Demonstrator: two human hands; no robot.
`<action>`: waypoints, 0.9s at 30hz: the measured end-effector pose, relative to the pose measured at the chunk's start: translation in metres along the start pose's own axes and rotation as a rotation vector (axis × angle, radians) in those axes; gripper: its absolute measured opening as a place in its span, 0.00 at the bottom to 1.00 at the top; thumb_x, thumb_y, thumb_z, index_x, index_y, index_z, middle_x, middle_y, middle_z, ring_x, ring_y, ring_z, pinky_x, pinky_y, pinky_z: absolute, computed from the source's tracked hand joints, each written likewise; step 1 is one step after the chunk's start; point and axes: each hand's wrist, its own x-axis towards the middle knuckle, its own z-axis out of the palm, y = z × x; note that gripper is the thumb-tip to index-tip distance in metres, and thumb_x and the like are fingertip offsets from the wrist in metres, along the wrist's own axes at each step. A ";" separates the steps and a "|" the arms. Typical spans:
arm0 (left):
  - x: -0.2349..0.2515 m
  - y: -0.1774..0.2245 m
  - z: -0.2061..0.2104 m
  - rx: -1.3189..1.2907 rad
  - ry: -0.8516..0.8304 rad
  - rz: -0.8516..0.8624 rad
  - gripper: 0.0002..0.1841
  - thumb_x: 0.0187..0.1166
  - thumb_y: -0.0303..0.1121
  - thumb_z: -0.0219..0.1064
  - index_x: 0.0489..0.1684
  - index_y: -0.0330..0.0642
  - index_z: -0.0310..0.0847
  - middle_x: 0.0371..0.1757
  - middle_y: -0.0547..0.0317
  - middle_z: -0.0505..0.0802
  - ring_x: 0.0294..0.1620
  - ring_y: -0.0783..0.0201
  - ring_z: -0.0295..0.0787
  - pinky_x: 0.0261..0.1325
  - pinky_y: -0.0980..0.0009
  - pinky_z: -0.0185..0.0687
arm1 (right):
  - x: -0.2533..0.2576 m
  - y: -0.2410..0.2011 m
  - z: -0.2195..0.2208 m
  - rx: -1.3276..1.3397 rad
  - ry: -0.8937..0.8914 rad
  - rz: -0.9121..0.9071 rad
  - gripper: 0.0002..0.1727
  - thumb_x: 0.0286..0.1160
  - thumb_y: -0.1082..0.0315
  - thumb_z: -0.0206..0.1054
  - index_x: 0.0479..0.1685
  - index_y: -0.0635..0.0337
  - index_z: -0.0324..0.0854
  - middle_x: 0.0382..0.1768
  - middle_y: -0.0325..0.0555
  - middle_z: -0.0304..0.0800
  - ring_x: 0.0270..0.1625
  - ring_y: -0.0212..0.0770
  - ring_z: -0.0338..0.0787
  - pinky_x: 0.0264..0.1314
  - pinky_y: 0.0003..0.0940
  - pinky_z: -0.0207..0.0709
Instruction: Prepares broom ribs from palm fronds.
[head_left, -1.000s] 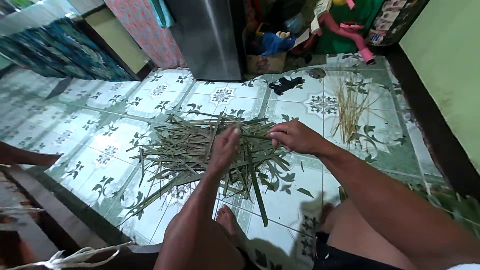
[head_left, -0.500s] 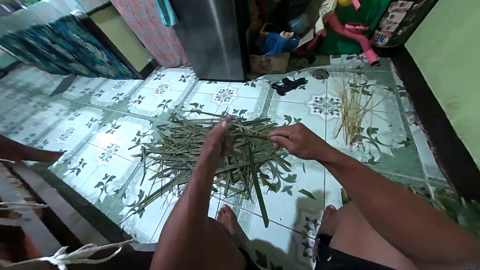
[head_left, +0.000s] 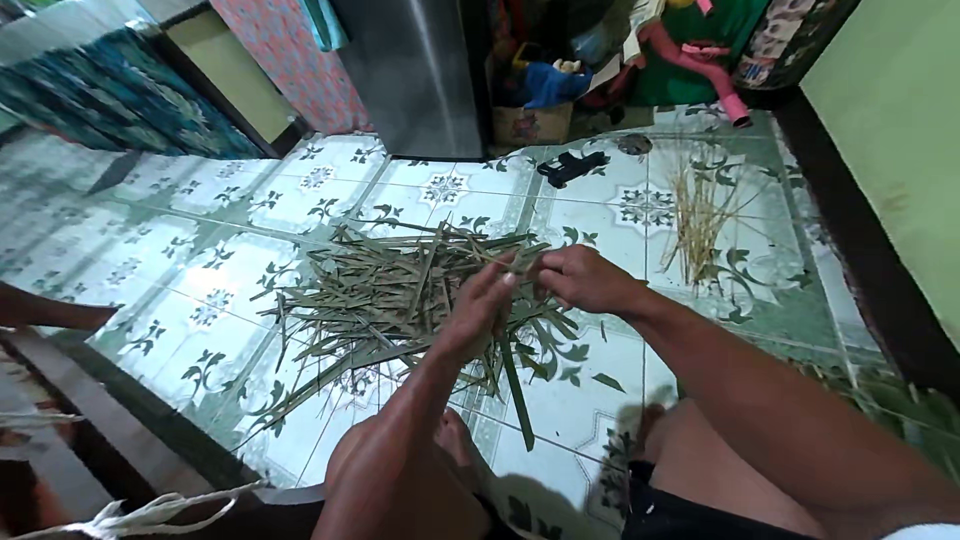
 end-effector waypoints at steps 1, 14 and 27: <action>0.001 0.002 0.000 -0.029 0.003 -0.005 0.23 0.92 0.37 0.51 0.83 0.44 0.70 0.18 0.66 0.77 0.13 0.73 0.71 0.18 0.77 0.73 | 0.000 0.000 0.002 -0.002 -0.003 -0.013 0.15 0.90 0.65 0.55 0.46 0.63 0.87 0.30 0.39 0.89 0.21 0.26 0.78 0.26 0.24 0.76; 0.005 0.000 -0.004 -0.025 0.029 -0.004 0.20 0.91 0.37 0.53 0.77 0.42 0.76 0.17 0.67 0.76 0.12 0.75 0.69 0.17 0.79 0.70 | 0.002 0.005 0.007 -0.173 0.179 -0.216 0.12 0.82 0.68 0.62 0.38 0.61 0.90 0.37 0.43 0.86 0.36 0.32 0.83 0.43 0.33 0.80; 0.002 0.009 -0.027 -0.102 0.142 0.056 0.23 0.90 0.47 0.53 0.75 0.47 0.77 0.14 0.71 0.76 0.10 0.77 0.70 0.16 0.79 0.72 | -0.001 0.009 0.000 -0.163 0.148 -0.271 0.12 0.83 0.68 0.62 0.44 0.61 0.92 0.36 0.41 0.86 0.36 0.29 0.83 0.42 0.28 0.80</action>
